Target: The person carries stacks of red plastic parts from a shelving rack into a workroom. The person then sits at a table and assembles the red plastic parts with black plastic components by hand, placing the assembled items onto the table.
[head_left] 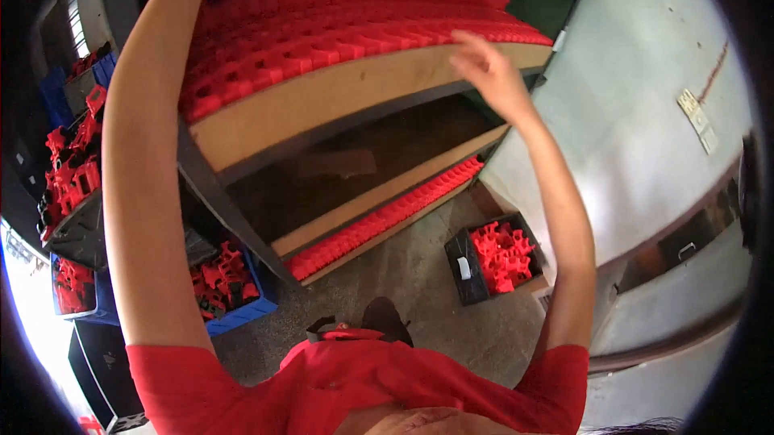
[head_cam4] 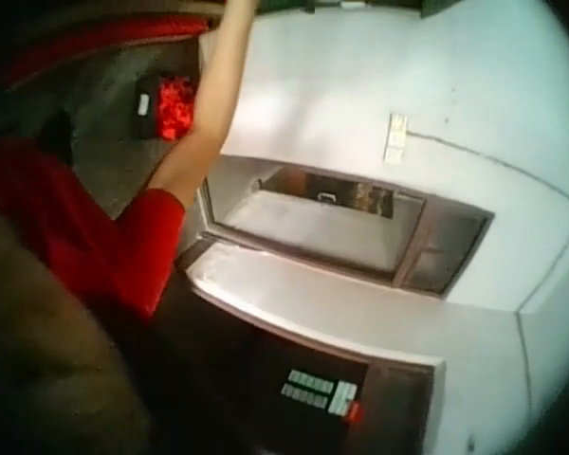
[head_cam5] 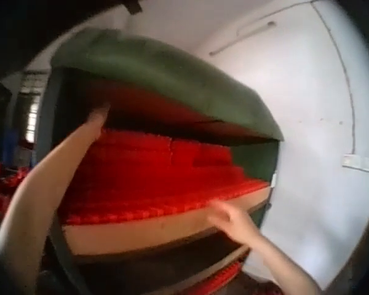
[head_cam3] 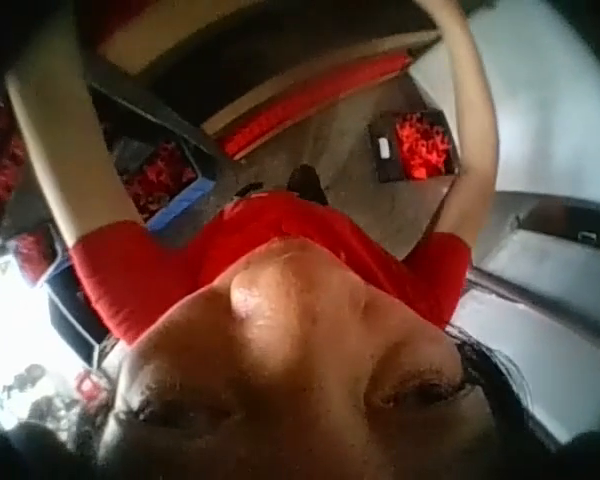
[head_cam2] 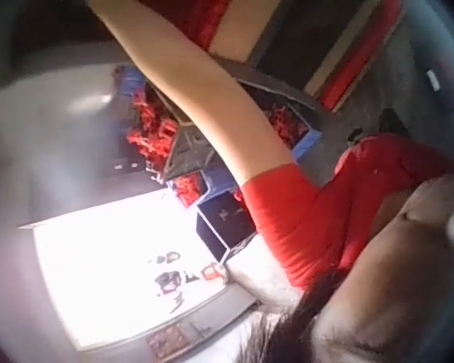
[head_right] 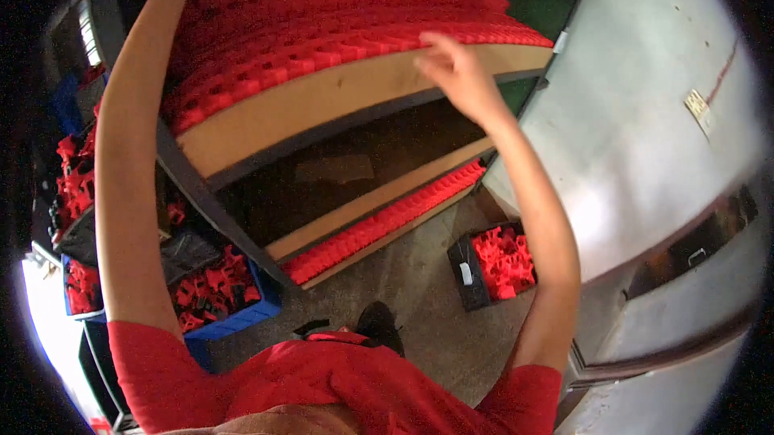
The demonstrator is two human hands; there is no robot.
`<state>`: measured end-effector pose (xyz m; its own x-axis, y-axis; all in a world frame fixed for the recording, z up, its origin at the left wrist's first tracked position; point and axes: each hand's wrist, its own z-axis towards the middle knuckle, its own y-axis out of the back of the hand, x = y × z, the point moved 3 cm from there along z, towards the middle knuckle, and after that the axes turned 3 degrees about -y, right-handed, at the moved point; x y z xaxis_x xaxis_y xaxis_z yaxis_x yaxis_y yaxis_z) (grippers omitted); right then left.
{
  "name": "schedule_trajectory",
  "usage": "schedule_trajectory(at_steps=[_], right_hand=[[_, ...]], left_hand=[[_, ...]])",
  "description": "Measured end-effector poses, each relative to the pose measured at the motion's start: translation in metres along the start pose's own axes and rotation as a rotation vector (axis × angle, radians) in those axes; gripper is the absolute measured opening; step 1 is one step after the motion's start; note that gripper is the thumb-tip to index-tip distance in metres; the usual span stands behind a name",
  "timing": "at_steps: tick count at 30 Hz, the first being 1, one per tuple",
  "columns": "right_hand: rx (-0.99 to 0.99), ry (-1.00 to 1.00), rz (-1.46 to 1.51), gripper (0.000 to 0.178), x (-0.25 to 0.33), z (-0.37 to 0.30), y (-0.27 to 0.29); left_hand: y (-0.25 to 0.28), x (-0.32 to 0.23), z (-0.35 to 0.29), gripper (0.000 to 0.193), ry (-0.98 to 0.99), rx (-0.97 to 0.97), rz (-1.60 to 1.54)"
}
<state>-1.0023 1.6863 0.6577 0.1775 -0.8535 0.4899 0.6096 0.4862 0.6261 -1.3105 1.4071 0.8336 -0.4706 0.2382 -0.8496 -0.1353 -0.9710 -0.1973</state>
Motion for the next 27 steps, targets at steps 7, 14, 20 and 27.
schedule_trajectory(at_steps=[7,14,20,27], right_hand=[[-0.158,-0.067,0.08,0.09,-0.155,0.271,-0.028],[-0.001,-0.241,0.483,0.117,-0.275,0.43,-0.028],[0.375,-0.351,0.735,0.106,-0.279,0.47,-0.104],[0.378,-0.289,0.815,0.035,-0.329,0.519,-0.087]], left_hand=[[0.041,0.072,0.169,0.067,-0.287,-0.066,0.172],[0.066,0.095,0.128,0.069,-0.204,-0.226,0.443],[0.198,0.106,0.138,0.074,-0.152,-0.291,0.666],[0.115,0.138,0.149,0.075,0.016,-0.235,0.303]])
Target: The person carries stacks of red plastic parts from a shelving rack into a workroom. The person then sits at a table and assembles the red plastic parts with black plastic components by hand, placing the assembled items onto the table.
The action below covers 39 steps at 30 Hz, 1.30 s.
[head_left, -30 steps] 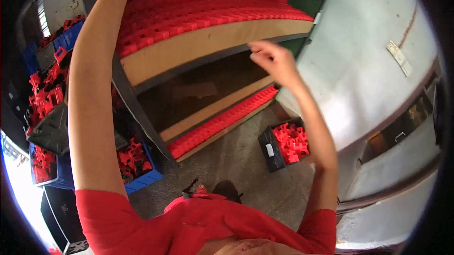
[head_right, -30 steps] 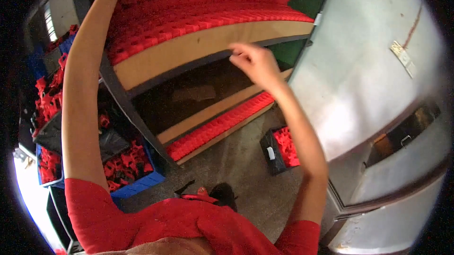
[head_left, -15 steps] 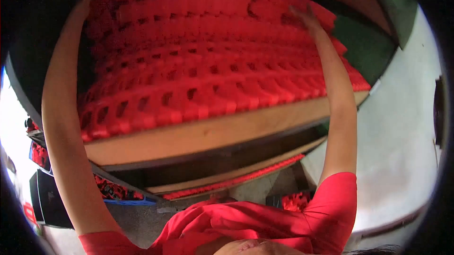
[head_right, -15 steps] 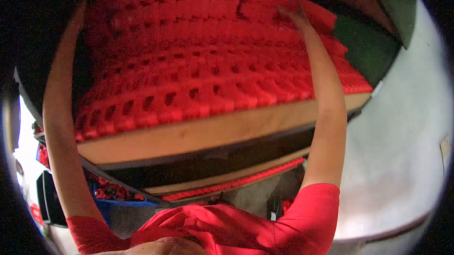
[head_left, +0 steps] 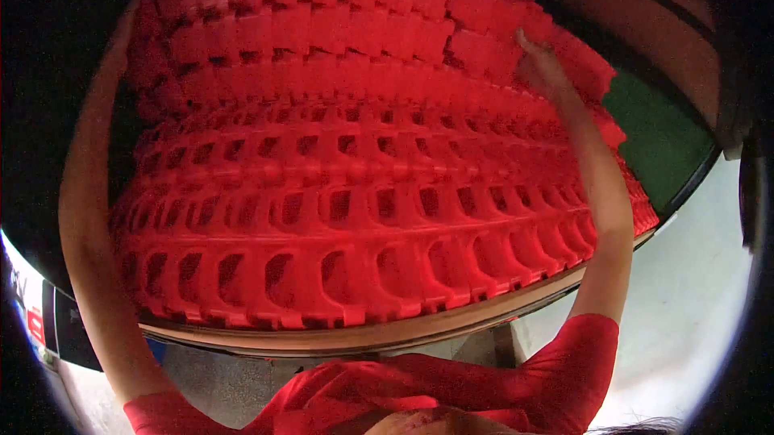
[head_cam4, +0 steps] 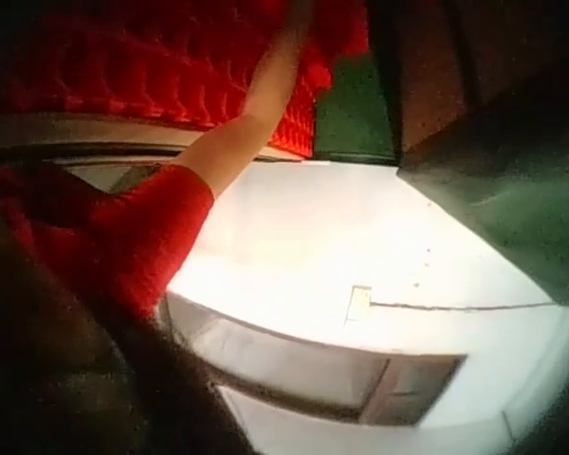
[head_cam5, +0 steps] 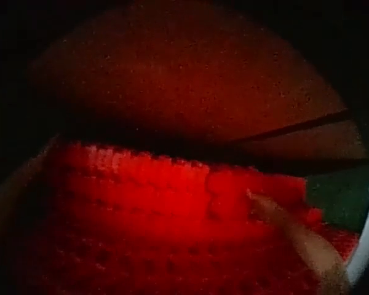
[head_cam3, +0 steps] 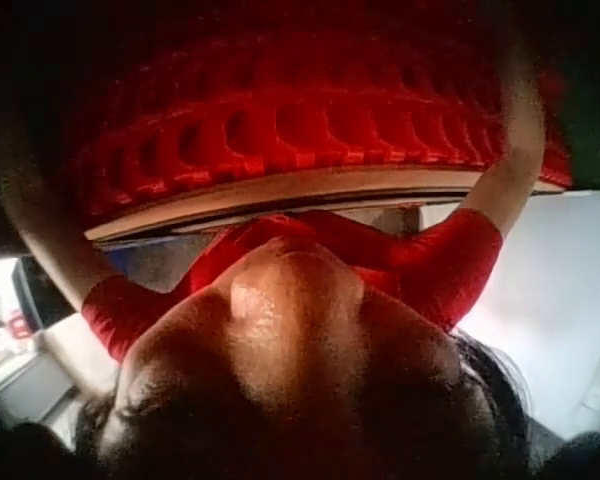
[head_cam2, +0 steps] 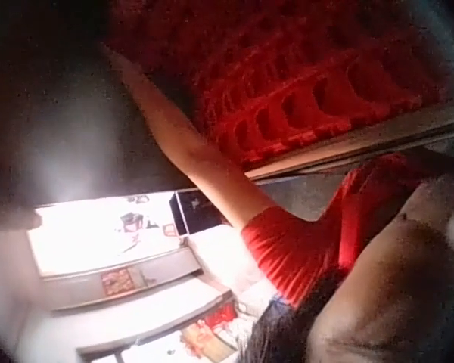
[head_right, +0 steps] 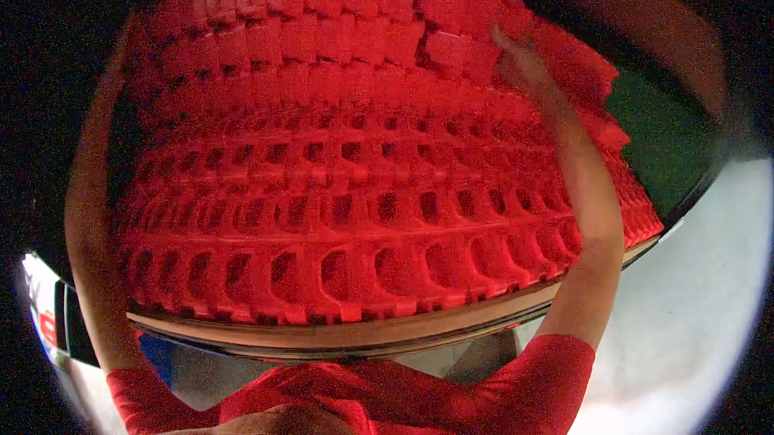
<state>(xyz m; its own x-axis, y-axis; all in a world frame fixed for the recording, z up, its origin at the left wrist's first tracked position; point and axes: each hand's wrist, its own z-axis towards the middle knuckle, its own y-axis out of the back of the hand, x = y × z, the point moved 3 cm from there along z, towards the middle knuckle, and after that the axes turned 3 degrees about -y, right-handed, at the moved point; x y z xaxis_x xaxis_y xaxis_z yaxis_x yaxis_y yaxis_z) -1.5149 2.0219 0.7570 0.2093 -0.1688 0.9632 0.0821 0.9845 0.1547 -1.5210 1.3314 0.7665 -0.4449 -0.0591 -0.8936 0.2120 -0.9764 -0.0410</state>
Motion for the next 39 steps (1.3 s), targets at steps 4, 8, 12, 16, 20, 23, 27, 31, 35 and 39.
schedule_trajectory(at_steps=[4,8,12,16,20,23,27,31,35,39], right_hand=[[0.279,0.22,0.262,0.023,0.03,-0.05,-0.15],[0.237,0.174,0.247,0.027,0.028,-0.049,-0.15],[0.083,0.099,0.148,0.026,0.02,-0.061,-0.105],[0.077,0.101,0.277,0.028,0.01,-0.05,-0.131],[-0.162,0.077,-0.056,0.038,0.022,-0.066,-0.158],[-0.003,0.18,-0.055,0.035,0.024,-0.047,-0.173],[0.084,0.204,-0.027,0.035,-0.01,-0.051,-0.122],[-0.036,0.017,0.113,0.035,0.009,-0.074,-0.146],[0.195,0.281,0.18,0.035,0.001,-0.04,-0.17],[0.245,0.333,0.171,0.04,0.001,-0.075,-0.165]], left_hand=[[0.064,0.023,0.046,0.065,-0.189,-0.022,0.356],[0.084,0.019,0.033,0.063,-0.605,0.292,0.336],[0.064,-0.01,-0.009,0.074,-0.428,-0.068,0.941],[0.149,0.007,-0.005,0.082,-0.783,0.045,0.575],[0.189,0.036,0.009,0.063,-0.506,0.125,0.399],[0.164,0.05,0.035,0.055,-0.303,0.27,0.23],[0.14,0.101,0.01,0.054,-0.532,0.331,0.376],[0.151,0.045,-0.006,0.049,-0.25,0.235,0.192],[0.162,0.036,-0.002,0.05,-0.641,0.419,0.656],[0.144,0.04,-0.033,0.051,-0.931,0.381,0.993]])
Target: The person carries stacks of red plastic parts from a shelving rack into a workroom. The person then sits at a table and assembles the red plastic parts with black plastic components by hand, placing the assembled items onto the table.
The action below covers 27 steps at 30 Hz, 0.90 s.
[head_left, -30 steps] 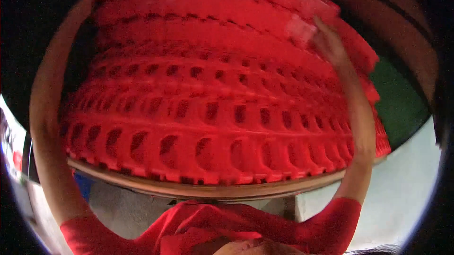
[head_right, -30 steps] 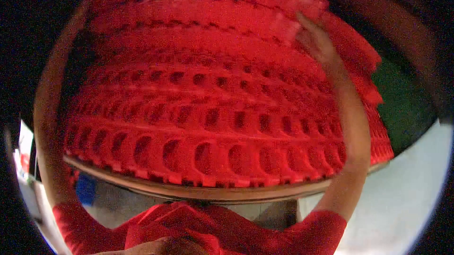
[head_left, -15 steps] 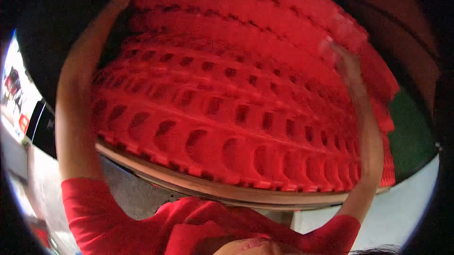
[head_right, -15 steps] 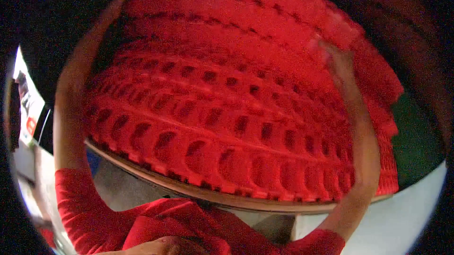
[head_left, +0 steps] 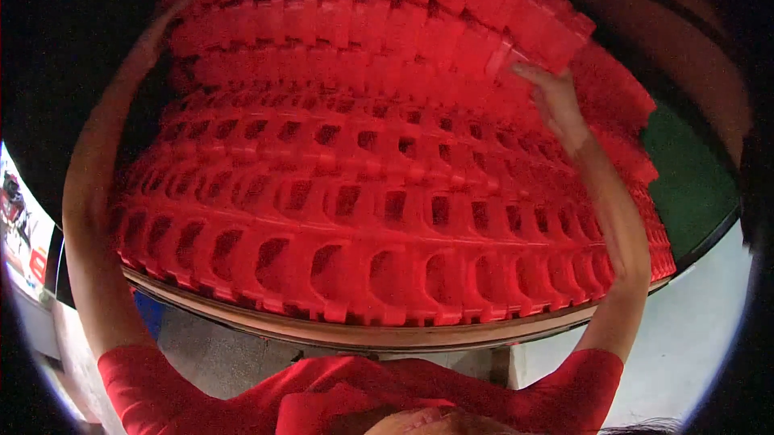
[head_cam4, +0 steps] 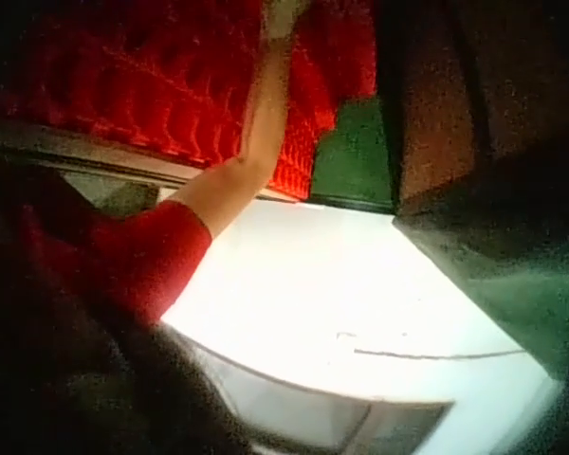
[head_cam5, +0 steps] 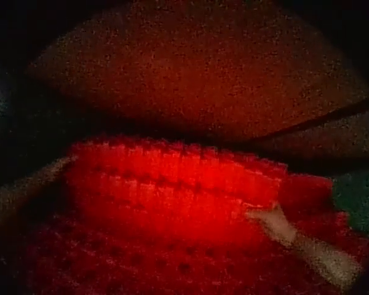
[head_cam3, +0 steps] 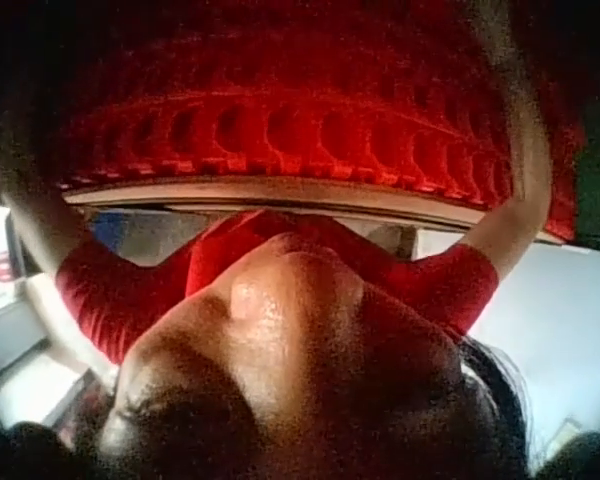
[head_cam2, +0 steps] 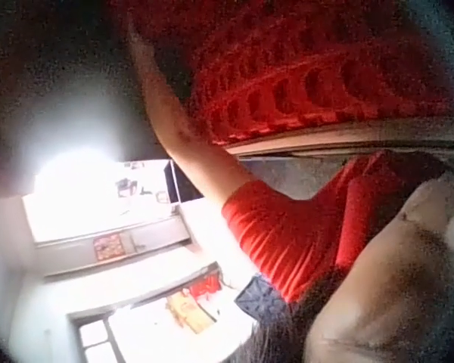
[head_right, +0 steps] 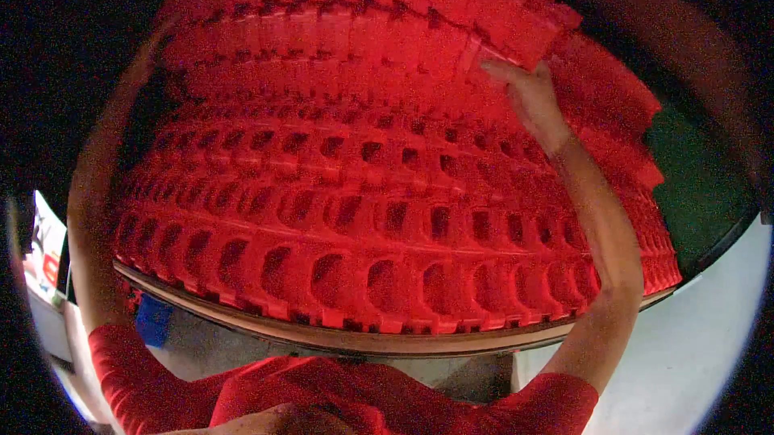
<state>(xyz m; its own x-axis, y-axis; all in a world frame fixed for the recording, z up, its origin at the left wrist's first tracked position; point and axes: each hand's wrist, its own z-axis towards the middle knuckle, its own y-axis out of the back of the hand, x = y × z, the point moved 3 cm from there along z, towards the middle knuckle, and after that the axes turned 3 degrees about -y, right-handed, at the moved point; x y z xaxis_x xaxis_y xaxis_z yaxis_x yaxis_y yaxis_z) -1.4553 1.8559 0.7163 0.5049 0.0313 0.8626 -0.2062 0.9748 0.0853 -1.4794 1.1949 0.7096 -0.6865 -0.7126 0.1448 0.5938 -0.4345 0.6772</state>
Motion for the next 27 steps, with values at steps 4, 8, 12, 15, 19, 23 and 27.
schedule_trajectory(at_steps=[4,8,12,15,19,23,27], right_hand=[[-0.062,-0.06,0.0,0.043,-0.001,-0.01,0.004],[-0.129,0.107,0.113,0.038,-0.002,-0.002,-0.014],[-0.227,0.109,0.026,0.031,0.015,-0.014,-0.004],[-0.168,0.097,-0.013,0.028,0.026,-0.016,0.017],[-0.192,0.119,0.018,0.026,0.049,-0.057,0.015],[-0.347,0.032,-0.05,0.04,0.062,-0.116,0.014],[-0.36,0.238,-0.14,0.053,0.092,-0.189,-0.017]], left_hand=[[-0.02,-0.028,0.016,0.054,0.653,-0.105,-0.834],[-0.011,-0.012,-0.002,0.059,0.625,-0.193,-0.609],[-0.029,-0.015,0.003,0.064,0.582,-0.275,-0.774],[-0.019,-0.052,0.014,0.069,0.521,-0.377,-0.69],[-0.001,-0.1,0.014,0.067,0.813,-0.585,-0.848],[0.019,-0.157,0.006,0.063,0.689,-0.566,-0.95],[0.031,-0.158,-0.02,0.06,0.651,-0.53,-0.92]])
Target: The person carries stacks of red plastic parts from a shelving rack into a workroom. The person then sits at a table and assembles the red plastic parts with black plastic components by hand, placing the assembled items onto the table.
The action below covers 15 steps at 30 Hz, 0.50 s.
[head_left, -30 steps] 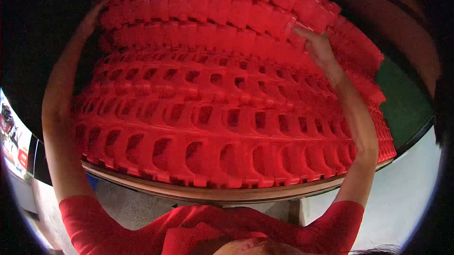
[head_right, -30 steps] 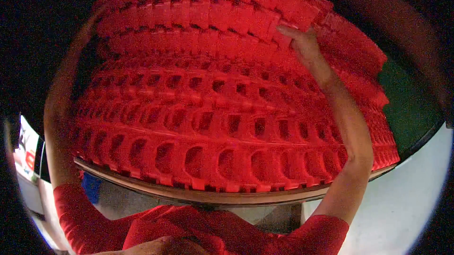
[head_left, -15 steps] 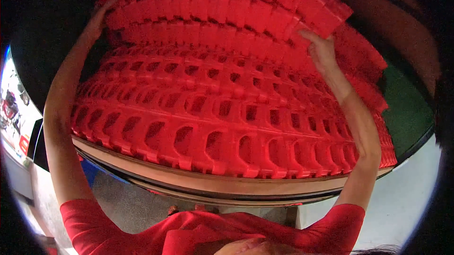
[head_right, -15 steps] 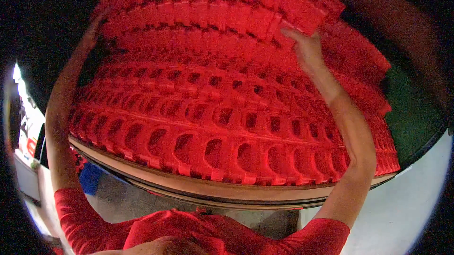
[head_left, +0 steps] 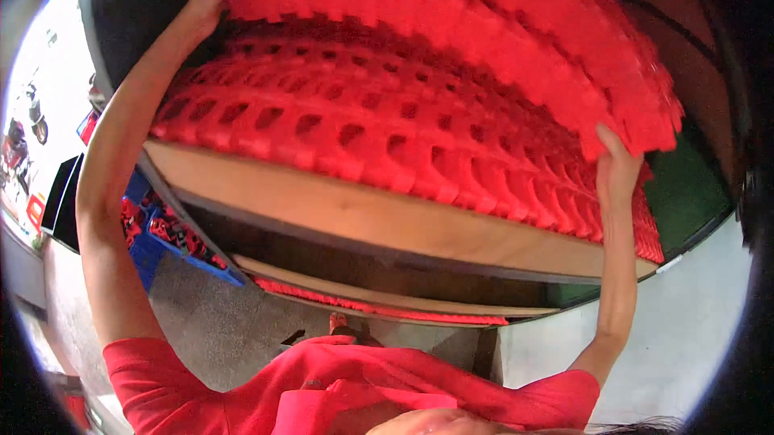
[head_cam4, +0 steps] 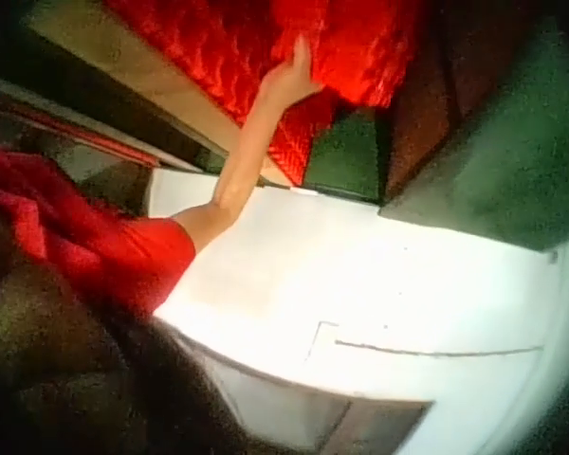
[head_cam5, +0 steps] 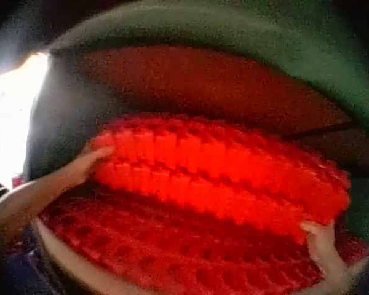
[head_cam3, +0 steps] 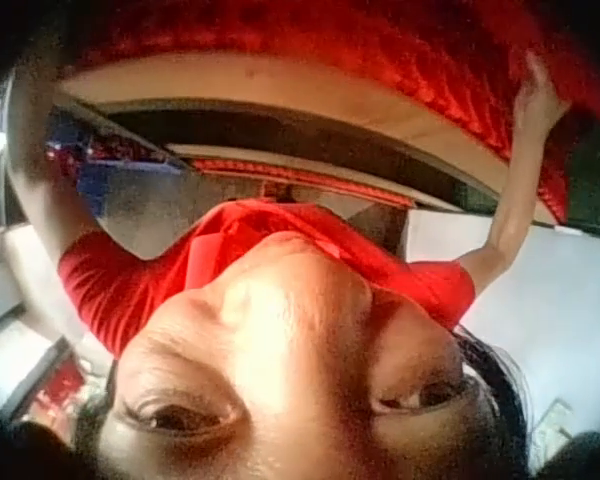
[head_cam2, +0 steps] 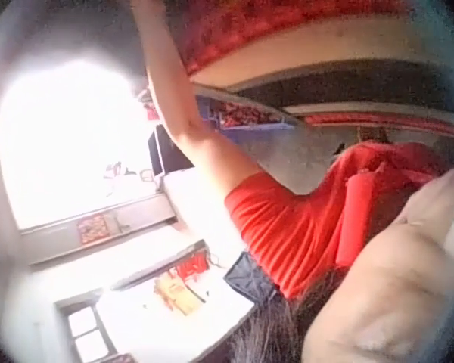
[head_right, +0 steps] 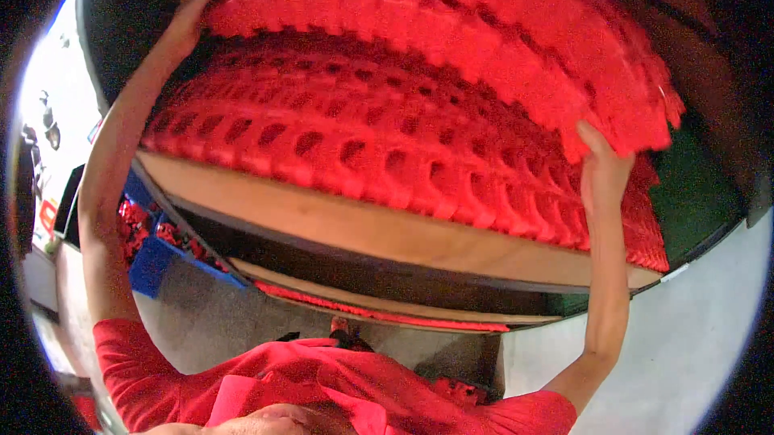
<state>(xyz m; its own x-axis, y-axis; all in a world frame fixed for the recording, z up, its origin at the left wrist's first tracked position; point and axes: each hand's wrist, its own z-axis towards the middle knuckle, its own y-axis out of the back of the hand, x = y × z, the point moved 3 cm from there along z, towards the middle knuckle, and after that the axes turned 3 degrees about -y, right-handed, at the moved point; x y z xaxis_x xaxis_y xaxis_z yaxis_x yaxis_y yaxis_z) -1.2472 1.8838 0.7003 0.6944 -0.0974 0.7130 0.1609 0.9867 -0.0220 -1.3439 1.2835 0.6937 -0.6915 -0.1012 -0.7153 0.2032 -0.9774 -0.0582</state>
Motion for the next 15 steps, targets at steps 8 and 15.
schedule_trajectory(at_steps=[8,15], right_hand=[[-0.163,0.055,-0.077,0.063,0.075,-0.131,0.062],[-0.253,0.05,-0.018,0.065,0.107,-0.227,0.082]], left_hand=[[-0.051,-0.11,-0.093,0.049,-0.048,0.124,-0.347],[-0.005,-0.125,-0.172,0.042,-0.021,0.103,-0.149]])
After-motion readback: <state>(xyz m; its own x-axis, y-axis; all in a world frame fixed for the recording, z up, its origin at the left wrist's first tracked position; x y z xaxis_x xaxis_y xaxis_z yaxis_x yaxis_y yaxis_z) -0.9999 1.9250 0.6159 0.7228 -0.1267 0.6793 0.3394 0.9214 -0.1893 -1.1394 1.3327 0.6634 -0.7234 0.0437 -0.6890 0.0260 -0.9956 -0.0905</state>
